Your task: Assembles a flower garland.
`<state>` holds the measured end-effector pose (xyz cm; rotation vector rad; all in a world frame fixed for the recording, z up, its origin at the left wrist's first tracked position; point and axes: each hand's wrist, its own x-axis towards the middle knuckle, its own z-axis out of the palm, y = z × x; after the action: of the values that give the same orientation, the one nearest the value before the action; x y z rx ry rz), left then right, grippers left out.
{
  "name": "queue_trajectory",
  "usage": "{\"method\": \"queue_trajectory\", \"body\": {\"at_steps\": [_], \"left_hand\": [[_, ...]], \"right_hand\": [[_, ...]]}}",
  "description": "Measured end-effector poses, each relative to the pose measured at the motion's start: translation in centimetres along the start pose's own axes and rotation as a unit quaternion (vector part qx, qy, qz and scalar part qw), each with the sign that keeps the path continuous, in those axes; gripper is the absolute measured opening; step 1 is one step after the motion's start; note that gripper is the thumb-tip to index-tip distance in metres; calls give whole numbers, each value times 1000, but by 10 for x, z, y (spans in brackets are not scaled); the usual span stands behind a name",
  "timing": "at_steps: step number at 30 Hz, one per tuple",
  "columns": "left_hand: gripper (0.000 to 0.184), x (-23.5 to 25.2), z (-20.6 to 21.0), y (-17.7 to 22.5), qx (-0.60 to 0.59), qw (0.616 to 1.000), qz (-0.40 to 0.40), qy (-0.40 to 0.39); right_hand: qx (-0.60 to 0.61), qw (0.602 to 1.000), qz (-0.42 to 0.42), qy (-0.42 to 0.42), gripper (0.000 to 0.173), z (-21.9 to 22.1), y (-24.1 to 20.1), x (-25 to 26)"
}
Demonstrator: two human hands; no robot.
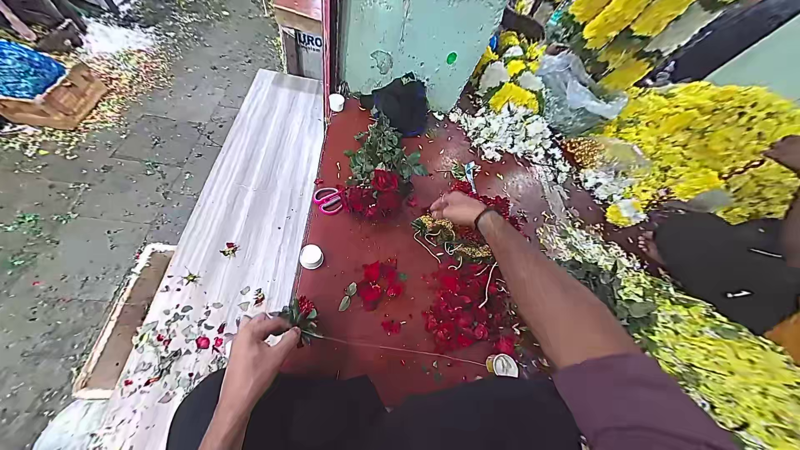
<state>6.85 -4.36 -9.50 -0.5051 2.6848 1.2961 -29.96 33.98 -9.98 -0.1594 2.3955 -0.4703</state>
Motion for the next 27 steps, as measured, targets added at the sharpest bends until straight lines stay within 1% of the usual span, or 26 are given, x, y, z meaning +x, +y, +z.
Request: {"method": "queue_trajectory", "body": {"at_steps": [2, 3, 6, 8, 9, 11, 13, 14, 16, 18, 21, 24, 27], "left_hand": [[23, 5, 7, -3, -13, 1000, 10, 11], [21, 7, 10, -6, -19, 1000, 13, 15], [19, 14, 14, -10, -22, 1000, 8, 19], [18, 18, 18, -9, -27, 999, 3, 17], [18, 19, 20, -9, -29, 999, 1, 13], [17, 21, 23, -10, -29, 1000, -2, 10], [16, 20, 23, -12, -27, 1000, -4, 12], [15, 20, 22, -12, -25, 1000, -7, 14], [15, 19, 22, -11, -30, 999, -12, 14], [15, 18, 23, -9, -31, 999, -6, 10], [15, 17, 23, -7, -30, 999, -1, 12], [15, 15, 22, -8, -33, 999, -6, 18], [14, 15, 22, -8, -33, 999, -11, 14]], "right_hand": [[9, 994, 34, 100, 38, -18, 3, 52], [14, 988, 33, 147, 42, -22, 3, 77], [9, 973, -11, 231, 45, -24, -15, 139], [2, 969, -27, 247, 44, -21, -25, 178], [-16, 970, -13, 241, 42, -19, -29, 194], [-68, 976, 24, 206, 44, -16, -34, 215], [-97, 979, 51, 169, 38, -10, -35, 229], [-99, 980, 55, 163, 34, -7, -34, 233], [-86, 983, 47, 153, 32, -4, -35, 232], [-55, 986, 55, 150, 36, -3, -34, 231], [4, 982, 98, 161, 46, 0, -43, 226], [70, 968, 150, 189, 48, 4, -51, 220], [131, 954, 183, 198, 50, 9, -50, 216]]}}
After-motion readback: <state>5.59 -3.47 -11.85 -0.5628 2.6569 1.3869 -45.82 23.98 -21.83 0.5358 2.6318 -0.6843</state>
